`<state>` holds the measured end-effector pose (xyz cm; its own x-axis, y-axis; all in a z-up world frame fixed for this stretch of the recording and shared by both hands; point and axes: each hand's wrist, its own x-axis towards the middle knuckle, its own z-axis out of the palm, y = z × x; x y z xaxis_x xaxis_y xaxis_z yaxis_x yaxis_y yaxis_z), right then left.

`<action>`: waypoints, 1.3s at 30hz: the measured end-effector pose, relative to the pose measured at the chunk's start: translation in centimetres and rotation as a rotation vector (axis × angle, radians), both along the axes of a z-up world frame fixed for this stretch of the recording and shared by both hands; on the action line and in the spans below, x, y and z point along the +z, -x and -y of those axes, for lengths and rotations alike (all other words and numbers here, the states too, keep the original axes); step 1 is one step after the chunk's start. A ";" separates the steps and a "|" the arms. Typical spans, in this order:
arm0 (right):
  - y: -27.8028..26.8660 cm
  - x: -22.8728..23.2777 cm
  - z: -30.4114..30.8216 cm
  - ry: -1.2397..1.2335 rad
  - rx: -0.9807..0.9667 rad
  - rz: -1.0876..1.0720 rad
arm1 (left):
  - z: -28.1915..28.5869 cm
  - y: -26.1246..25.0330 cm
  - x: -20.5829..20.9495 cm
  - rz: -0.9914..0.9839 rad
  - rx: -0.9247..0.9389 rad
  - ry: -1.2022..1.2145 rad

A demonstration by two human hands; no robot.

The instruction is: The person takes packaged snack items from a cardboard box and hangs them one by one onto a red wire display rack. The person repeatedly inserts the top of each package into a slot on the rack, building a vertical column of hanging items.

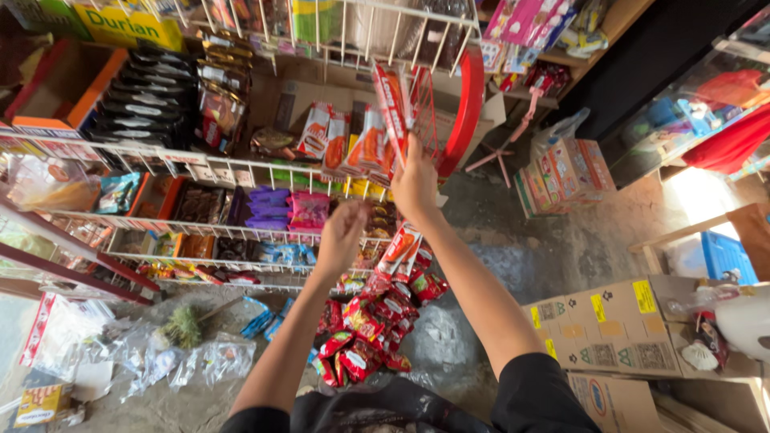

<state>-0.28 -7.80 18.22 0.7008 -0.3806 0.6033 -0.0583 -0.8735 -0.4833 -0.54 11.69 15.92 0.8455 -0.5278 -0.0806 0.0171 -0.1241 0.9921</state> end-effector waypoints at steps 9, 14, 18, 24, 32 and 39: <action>16.2 1.4 -11.0 -0.110 0.194 0.021 | 1.8 -0.1 3.3 -0.195 -0.065 0.862; 19.8 1.3 -13.3 -0.227 0.083 -0.043 | 2.9 3.9 2.7 -0.084 0.117 0.733; 21.5 1.4 -13.1 -0.547 0.356 0.095 | 2.7 6.1 3.7 -0.177 0.125 0.661; 20.6 1.2 -7.4 -0.809 0.136 0.258 | 3.4 9.4 2.8 -0.092 0.029 0.475; 20.2 0.5 -5.4 -1.220 0.155 0.425 | 3.5 11.9 2.9 -0.037 -0.095 0.494; 20.4 1.0 -5.4 -1.210 0.103 0.414 | 3.6 11.5 2.6 -0.065 -0.062 0.479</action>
